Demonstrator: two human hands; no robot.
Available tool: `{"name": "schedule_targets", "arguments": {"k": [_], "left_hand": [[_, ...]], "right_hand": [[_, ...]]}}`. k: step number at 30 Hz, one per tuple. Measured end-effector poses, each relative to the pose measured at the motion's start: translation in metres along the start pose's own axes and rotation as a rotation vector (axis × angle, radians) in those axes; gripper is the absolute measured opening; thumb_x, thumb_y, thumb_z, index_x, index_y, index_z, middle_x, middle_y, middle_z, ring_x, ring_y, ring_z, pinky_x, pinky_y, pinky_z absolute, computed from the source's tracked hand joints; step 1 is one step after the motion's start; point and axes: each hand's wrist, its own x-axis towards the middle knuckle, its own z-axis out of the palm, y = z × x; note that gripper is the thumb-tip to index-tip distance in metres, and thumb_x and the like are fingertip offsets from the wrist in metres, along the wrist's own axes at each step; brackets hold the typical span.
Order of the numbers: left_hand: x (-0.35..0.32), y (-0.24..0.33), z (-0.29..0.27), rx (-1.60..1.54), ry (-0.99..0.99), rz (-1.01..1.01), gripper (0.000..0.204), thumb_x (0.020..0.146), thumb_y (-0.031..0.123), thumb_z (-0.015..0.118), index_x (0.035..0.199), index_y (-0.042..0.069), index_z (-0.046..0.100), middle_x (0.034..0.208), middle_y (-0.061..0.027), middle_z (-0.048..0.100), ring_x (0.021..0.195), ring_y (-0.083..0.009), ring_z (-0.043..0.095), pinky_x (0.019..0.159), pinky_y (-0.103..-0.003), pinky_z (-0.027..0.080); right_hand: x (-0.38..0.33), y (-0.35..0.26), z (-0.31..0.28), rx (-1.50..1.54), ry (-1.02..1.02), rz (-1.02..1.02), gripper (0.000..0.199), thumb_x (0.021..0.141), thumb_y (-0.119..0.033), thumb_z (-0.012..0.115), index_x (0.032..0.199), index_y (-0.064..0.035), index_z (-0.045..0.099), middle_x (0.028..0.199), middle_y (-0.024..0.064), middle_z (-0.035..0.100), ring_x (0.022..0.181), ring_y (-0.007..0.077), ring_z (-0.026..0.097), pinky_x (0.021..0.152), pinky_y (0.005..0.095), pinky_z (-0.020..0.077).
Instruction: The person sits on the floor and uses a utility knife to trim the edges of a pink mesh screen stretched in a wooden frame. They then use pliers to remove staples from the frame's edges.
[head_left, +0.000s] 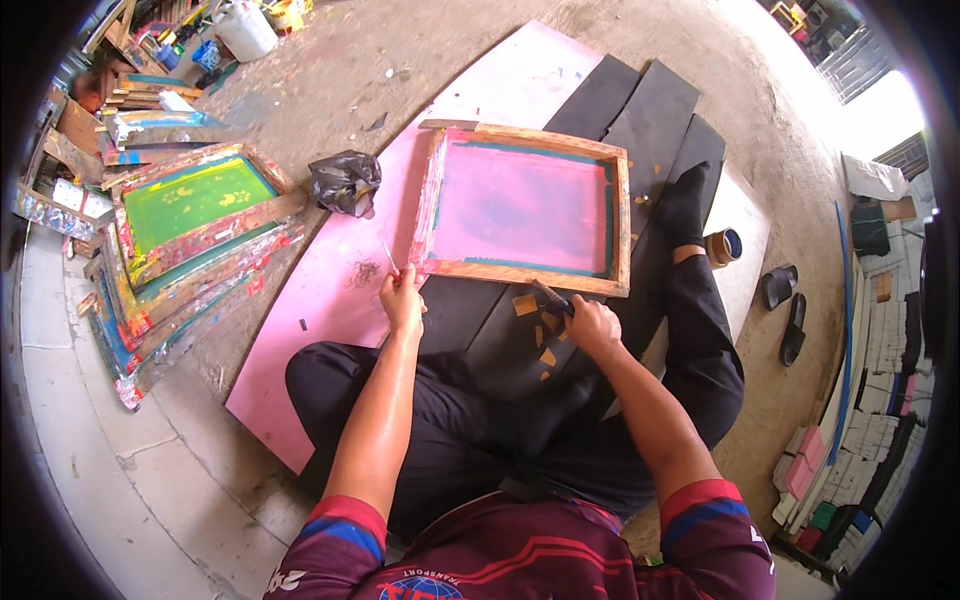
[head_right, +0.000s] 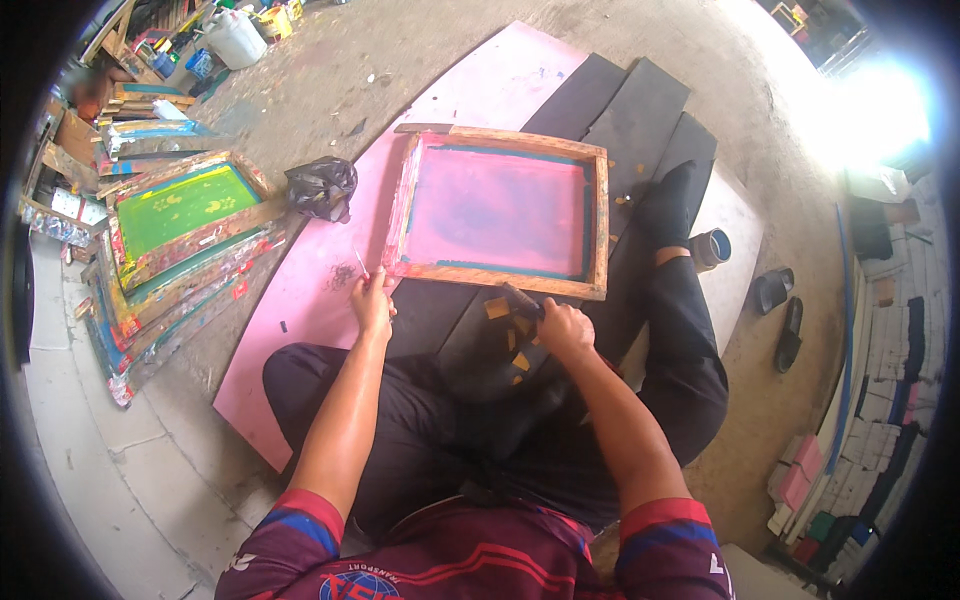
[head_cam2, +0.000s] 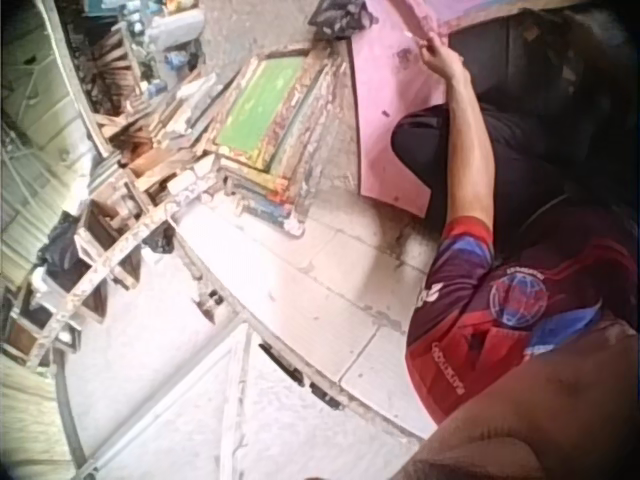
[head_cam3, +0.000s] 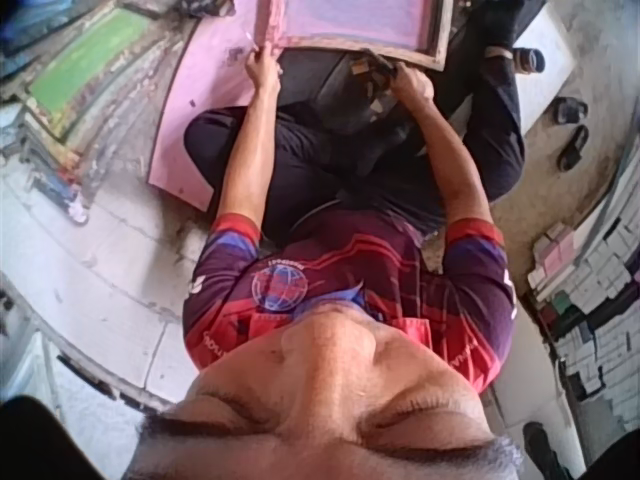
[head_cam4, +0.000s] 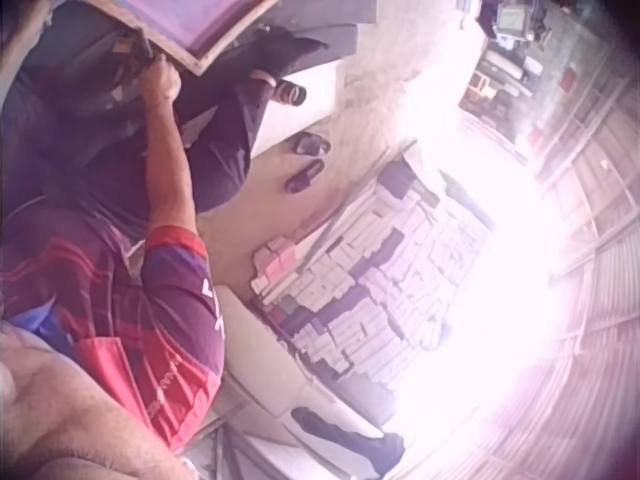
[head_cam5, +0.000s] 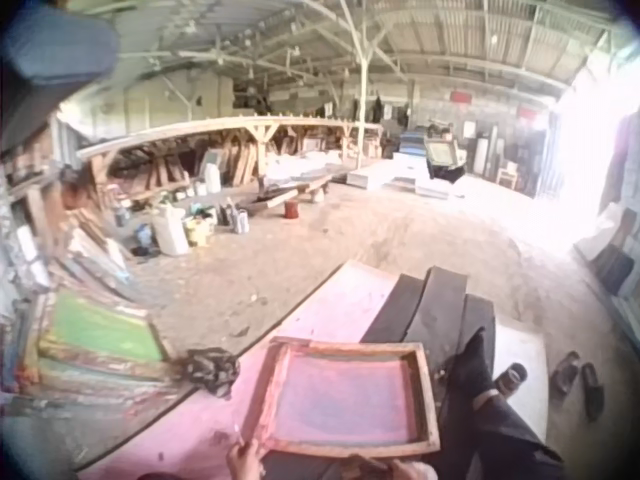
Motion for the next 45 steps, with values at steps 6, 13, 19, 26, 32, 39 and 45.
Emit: {"name": "schedule_targets", "arguments": {"k": [6, 13, 19, 26, 32, 39, 45], "left_hand": [[-0.002, 0.004, 0.001, 0.022, -0.005, -0.009, 0.024, 0.103, 0.027, 0.069, 0.1, 0.003, 0.062, 0.081, -0.0046, 0.065, 0.041, -0.0084, 0.045, 0.034, -0.026, 0.036], [-0.012, 0.012, -0.003, 0.041, -0.171, -0.046, 0.023, 0.101, 0.026, 0.072, 0.105, 0.003, 0.067, 0.083, -0.0054, 0.068, 0.043, -0.0057, 0.046, 0.036, -0.024, 0.037], [-0.019, 0.077, -0.018, 0.212, -0.444, -0.11, 0.029, 0.1, 0.028, 0.073, 0.114, 0.003, 0.067, 0.091, -0.006, 0.071, 0.045, -0.0049, 0.048, 0.04, -0.023, 0.04], [0.008, 0.116, -0.073, 0.287, -0.454, -0.116, 0.026, 0.101, 0.023, 0.068, 0.118, 0.004, 0.067, 0.107, -0.0118, 0.076, 0.045, -0.0047, 0.048, 0.036, -0.022, 0.036], [0.018, 0.11, -0.096, 0.186, -0.344, -0.156, 0.021, 0.093, 0.01, 0.068, 0.114, 0.003, 0.071, 0.089, -0.0064, 0.071, 0.045, -0.0067, 0.048, 0.039, -0.024, 0.04], [0.037, 0.095, -0.1, 0.304, -0.239, -0.016, 0.017, 0.09, 0.006, 0.073, 0.105, 0.002, 0.069, 0.083, -0.005, 0.068, 0.045, -0.0074, 0.047, 0.038, -0.025, 0.038], [0.039, 0.1, -0.092, 0.206, -0.17, 0.056, 0.019, 0.089, 0.012, 0.08, 0.101, 0.002, 0.069, 0.075, -0.002, 0.063, 0.045, -0.0062, 0.046, 0.037, -0.025, 0.035]], "right_hand": [[0.012, 0.021, 0.013, 0.032, 0.126, -0.136, 0.026, 0.093, -0.036, 0.07, 0.1, -0.0104, 0.067, 0.086, 0.0184, 0.074, 0.085, 0.0403, 0.073, 0.077, 0.0534, 0.0584], [-0.007, 0.008, -0.001, 0.342, -0.102, -0.114, 0.036, 0.097, -0.04, 0.07, 0.109, -0.0067, 0.072, 0.087, 0.0155, 0.076, 0.086, 0.0306, 0.075, 0.078, 0.0453, 0.0581], [-0.016, -0.081, -0.007, 1.106, -0.545, -0.119, 0.038, 0.102, -0.035, 0.068, 0.119, -0.0014, 0.063, 0.101, 0.0096, 0.076, 0.086, 0.0187, 0.073, 0.073, 0.0375, 0.056], [0.013, -0.174, 0.008, 1.36, -1.029, -0.287, 0.062, 0.105, -0.042, 0.063, 0.151, -0.0057, 0.045, 0.141, 0.0173, 0.064, 0.123, 0.0312, 0.067, 0.093, 0.0479, 0.0571], [0.025, -0.218, 0.02, 1.278, -1.092, -0.279, 0.061, 0.104, -0.042, 0.064, 0.151, -0.0059, 0.046, 0.14, 0.0154, 0.063, 0.124, 0.0307, 0.066, 0.092, 0.0465, 0.0583], [0.032, -0.237, 0.021, 1.16, -1.051, -0.273, 0.052, 0.106, -0.038, 0.062, 0.144, -0.0057, 0.05, 0.132, 0.012, 0.068, 0.117, 0.0266, 0.068, 0.085, 0.0416, 0.0591], [0.037, -0.244, 0.022, 1.046, -0.881, -0.284, 0.036, 0.102, -0.035, 0.067, 0.121, -0.0052, 0.061, 0.096, 0.0032, 0.063, 0.087, 0.0147, 0.061, 0.065, 0.0318, 0.0502]]}}
